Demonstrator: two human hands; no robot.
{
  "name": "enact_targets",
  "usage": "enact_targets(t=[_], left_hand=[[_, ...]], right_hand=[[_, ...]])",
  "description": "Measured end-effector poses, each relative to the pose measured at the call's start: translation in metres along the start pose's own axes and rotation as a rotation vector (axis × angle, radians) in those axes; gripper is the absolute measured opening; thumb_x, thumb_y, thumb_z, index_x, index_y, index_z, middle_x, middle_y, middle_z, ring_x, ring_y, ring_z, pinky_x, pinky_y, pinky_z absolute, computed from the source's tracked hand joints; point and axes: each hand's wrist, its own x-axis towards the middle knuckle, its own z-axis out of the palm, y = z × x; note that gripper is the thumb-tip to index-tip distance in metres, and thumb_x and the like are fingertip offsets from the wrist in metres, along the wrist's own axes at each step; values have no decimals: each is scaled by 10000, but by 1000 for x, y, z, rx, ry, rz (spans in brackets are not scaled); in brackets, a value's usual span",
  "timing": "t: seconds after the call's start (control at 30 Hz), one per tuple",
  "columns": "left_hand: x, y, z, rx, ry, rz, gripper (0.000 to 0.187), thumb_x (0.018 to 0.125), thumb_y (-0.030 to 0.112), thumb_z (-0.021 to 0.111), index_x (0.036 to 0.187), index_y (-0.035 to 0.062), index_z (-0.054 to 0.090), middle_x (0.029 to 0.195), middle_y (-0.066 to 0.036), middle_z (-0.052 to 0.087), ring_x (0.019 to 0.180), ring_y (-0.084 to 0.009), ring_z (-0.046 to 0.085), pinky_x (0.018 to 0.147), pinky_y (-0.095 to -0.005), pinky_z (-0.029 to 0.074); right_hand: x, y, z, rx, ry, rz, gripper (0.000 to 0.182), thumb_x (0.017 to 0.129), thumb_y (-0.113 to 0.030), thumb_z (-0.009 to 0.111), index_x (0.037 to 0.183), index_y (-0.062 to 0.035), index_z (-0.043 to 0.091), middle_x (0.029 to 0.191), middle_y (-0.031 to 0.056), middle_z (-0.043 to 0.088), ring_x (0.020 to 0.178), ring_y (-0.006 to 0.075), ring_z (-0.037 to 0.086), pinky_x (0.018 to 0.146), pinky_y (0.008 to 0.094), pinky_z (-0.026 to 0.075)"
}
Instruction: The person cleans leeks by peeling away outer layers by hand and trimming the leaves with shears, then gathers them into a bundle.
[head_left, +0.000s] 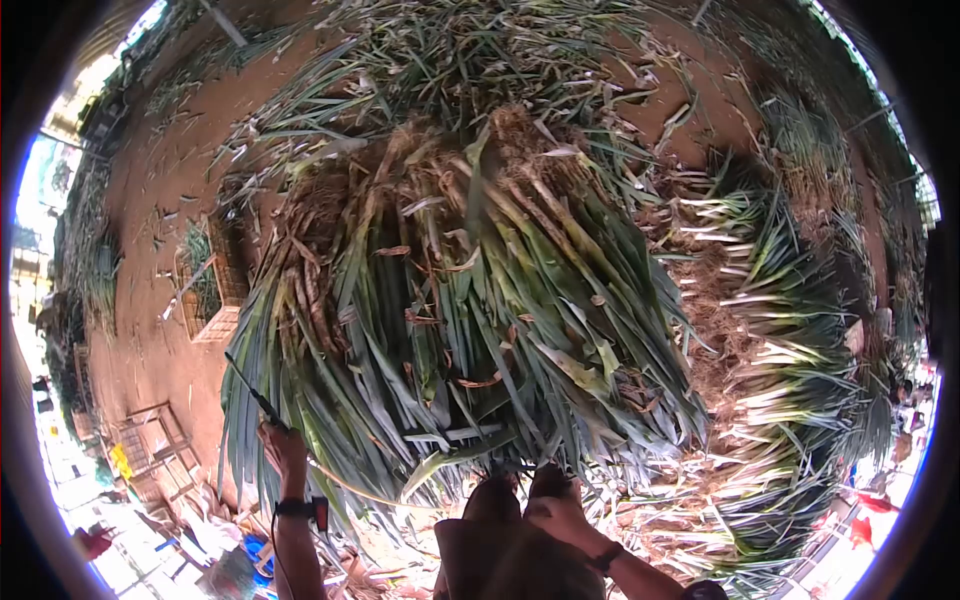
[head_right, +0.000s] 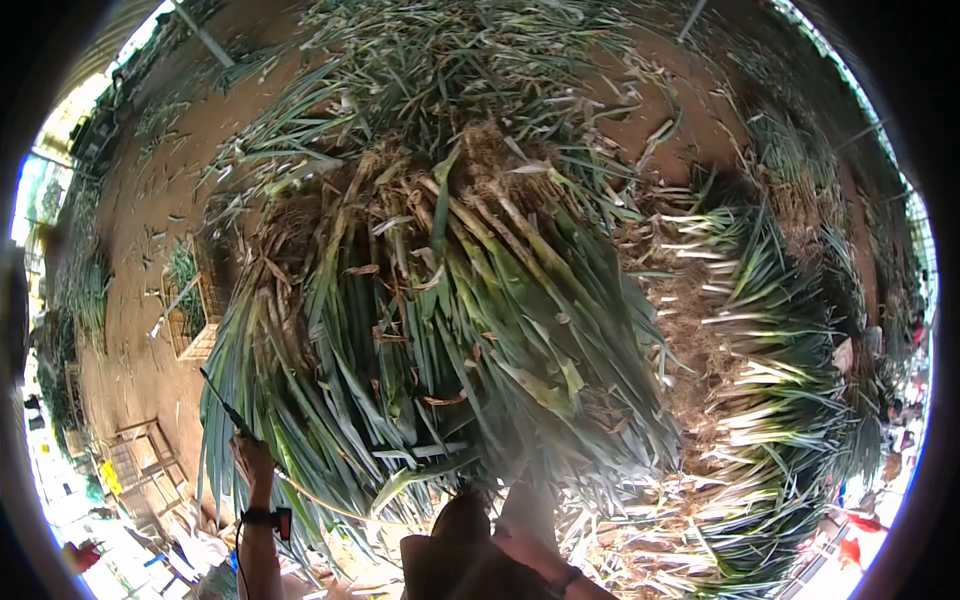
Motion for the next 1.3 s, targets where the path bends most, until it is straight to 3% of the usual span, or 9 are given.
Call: enact_targets(t=[0.07,0.27,0.4,0.63,0.77,0.97,1.07,1.2,1.3], left_hand=[[-22,20,-48,-41,89,262,369,800,-7,634,1157,-30,540,1270,-233,555,923,-480,659,814,-546,535],[-167,153,-100,-110,-602,526,295,806,32,636,1088,-36,583,1021,-270,591,807,-449,644,696,-526,533],[-217,198,-103,-30,-849,557,317,783,133,694,1016,-62,601,1083,-280,593,886,-461,635,764,-521,517],[-257,191,-67,-969,-1278,-30,980,877,69,826,1594,-12,163,1266,-188,657,1155,-260,663,1009,-402,558],[-286,178,-23,-1083,-1508,-302,746,868,64,809,1509,-14,435,1278,-180,665,1201,-278,651,1066,-419,509],[-280,185,-15,-1134,-1367,-235,805,842,65,822,1516,-22,391,1268,-136,620,1135,-248,657,998,-372,542],[-256,180,-25,-994,-1048,-136,793,857,75,821,1499,-48,372,1172,-149,641,1013,-223,694,854,-349,602],[-233,147,-19,-988,-904,-198,846,802,170,884,1478,-38,419,1080,-137,675,941,-203,700,820,-327,585],[-231,124,-12,-843,-810,31,762,803,232,878,1420,-40,522,1074,-154,703,914,-246,712,833,-363,583]], right_hand=[[27,-49,43,-157,126,7,441,1012,-362,664,1304,-32,664,991,157,700,861,261,694,782,386,555],[56,-128,97,-164,-433,-77,1099,925,-548,751,1660,-82,79,1415,256,599,1191,331,683,954,406,582],[33,-145,127,495,-487,128,556,997,-414,705,1263,63,598,1111,165,721,924,209,708,756,330,617],[-13,-141,23,538,-604,113,295,1019,-206,688,1182,13,577,1023,99,688,946,179,704,890,336,574],[-15,-93,15,408,-585,62,285,1011,-228,697,1151,-10,578,1021,76,649,983,171,648,899,342,531],[20,-51,29,223,-386,-199,322,994,-269,710,1149,-3,615,1049,95,674,980,219,629,897,380,508],[78,-173,-41,-330,-814,10,317,988,-308,714,1122,-26,661,1011,124,705,928,232,659,864,393,535],[204,-192,-100,-816,246,-306,266,924,-241,699,966,-29,544,815,232,658,791,391,702,735,511,554],[317,-196,-146,-1119,751,-422,336,920,-105,621,1235,4,578,1090,173,665,872,346,706,750,455,587]])
